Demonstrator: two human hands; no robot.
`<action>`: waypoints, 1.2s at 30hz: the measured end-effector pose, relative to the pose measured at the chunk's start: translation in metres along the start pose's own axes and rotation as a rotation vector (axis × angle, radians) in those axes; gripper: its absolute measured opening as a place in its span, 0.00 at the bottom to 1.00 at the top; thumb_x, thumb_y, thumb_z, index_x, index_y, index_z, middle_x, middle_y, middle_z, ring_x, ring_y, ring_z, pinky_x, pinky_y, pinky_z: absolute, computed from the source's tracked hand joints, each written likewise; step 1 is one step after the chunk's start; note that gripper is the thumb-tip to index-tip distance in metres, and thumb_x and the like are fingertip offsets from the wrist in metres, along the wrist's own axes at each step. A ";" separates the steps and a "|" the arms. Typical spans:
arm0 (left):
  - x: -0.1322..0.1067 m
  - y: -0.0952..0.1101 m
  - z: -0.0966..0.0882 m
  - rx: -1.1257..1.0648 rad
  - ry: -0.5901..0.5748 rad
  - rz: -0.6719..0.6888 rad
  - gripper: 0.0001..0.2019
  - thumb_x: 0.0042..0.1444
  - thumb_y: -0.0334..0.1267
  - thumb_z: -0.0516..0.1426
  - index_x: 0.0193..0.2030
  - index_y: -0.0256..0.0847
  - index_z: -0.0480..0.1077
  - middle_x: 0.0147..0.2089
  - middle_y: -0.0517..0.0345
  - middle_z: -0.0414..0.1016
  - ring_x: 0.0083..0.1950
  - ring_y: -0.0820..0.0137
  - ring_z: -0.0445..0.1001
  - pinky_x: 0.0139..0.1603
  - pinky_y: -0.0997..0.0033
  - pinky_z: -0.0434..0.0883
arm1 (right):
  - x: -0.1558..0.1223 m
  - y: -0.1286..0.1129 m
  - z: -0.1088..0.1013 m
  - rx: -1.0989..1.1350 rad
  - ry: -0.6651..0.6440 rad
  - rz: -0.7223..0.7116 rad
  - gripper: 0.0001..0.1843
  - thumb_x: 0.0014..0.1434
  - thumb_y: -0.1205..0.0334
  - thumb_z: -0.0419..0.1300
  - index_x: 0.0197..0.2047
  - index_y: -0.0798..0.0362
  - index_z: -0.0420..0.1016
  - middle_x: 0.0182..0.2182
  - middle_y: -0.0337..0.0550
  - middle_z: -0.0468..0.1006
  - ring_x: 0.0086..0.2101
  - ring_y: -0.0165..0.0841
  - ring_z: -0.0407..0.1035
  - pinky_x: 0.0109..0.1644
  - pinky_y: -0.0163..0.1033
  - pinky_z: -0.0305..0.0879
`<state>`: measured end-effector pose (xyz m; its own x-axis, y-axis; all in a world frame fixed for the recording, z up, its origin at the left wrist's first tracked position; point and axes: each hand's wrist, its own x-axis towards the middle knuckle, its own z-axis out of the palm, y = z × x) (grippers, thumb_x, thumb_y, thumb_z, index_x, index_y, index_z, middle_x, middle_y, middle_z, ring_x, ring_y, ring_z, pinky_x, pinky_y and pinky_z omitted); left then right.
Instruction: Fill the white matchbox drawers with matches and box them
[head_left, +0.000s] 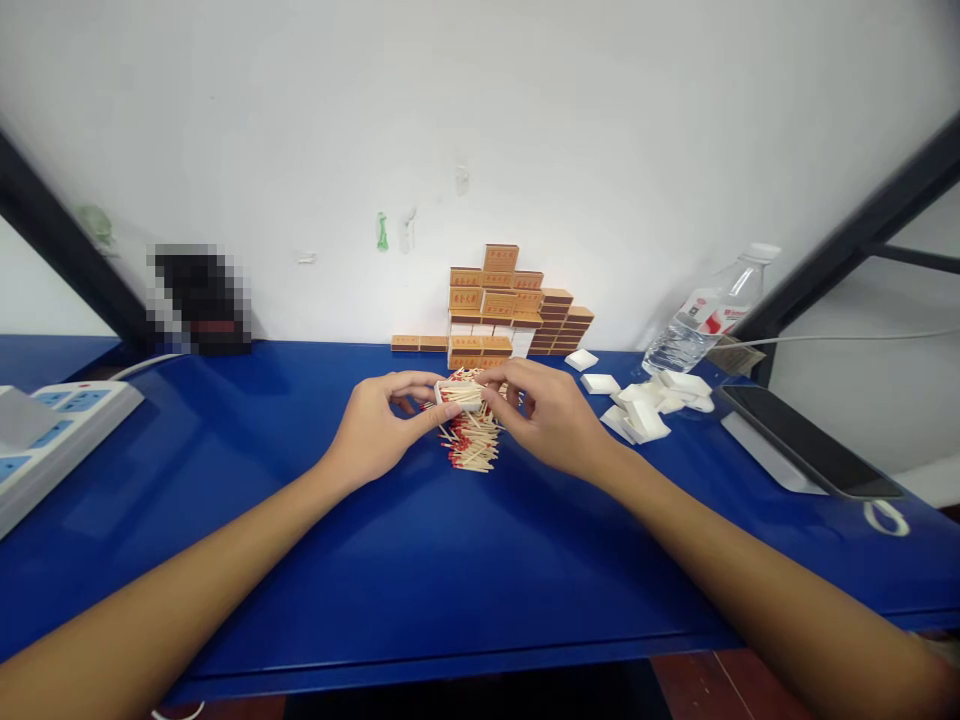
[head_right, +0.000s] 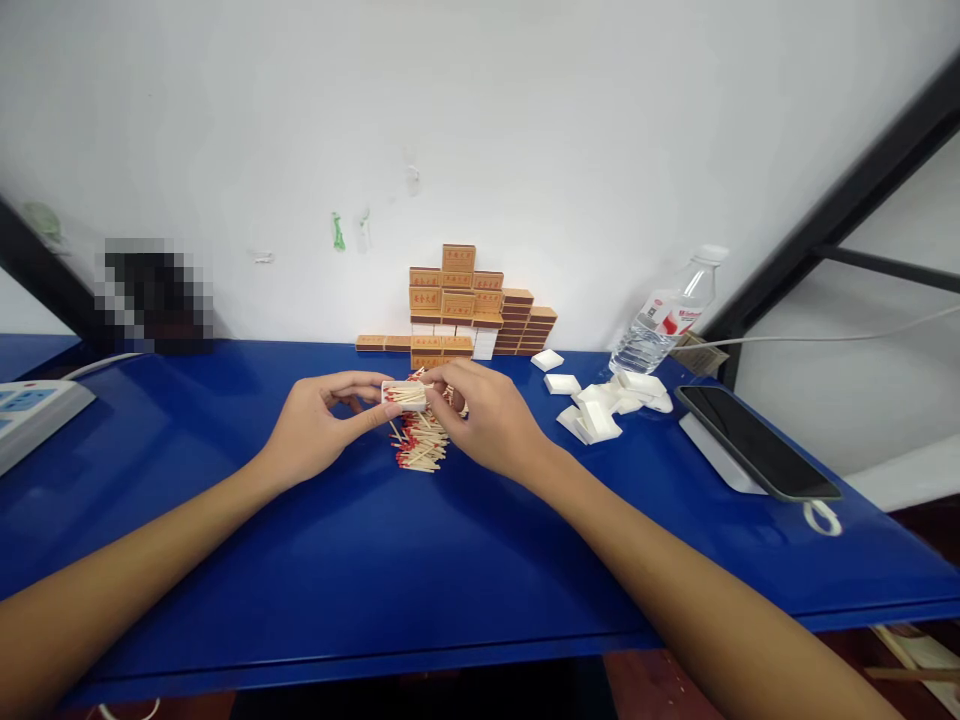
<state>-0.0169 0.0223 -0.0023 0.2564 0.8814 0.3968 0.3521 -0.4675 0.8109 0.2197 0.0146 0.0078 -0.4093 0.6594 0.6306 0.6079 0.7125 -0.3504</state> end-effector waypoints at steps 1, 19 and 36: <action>0.000 0.001 0.000 -0.015 -0.005 -0.001 0.19 0.57 0.49 0.70 0.51 0.41 0.82 0.40 0.56 0.87 0.39 0.65 0.80 0.41 0.66 0.71 | 0.000 -0.001 0.001 0.014 0.000 0.005 0.07 0.70 0.65 0.60 0.47 0.52 0.79 0.37 0.43 0.82 0.29 0.31 0.70 0.35 0.38 0.68; 0.002 -0.002 0.000 -0.187 -0.028 -0.069 0.22 0.54 0.49 0.71 0.51 0.39 0.81 0.41 0.52 0.87 0.30 0.71 0.74 0.33 0.69 0.68 | -0.001 -0.002 0.007 0.253 0.071 0.183 0.04 0.67 0.61 0.65 0.43 0.50 0.81 0.35 0.40 0.82 0.31 0.31 0.73 0.35 0.39 0.69; 0.001 -0.002 -0.001 -0.142 -0.064 -0.088 0.22 0.53 0.49 0.72 0.51 0.40 0.81 0.38 0.54 0.87 0.30 0.71 0.71 0.34 0.69 0.67 | -0.001 -0.005 0.002 0.172 0.053 0.016 0.06 0.68 0.68 0.62 0.44 0.51 0.81 0.40 0.43 0.81 0.31 0.29 0.71 0.33 0.37 0.69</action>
<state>-0.0182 0.0245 -0.0031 0.2883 0.9103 0.2969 0.2461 -0.3701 0.8958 0.2152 0.0112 0.0076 -0.3612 0.6604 0.6583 0.4868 0.7357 -0.4710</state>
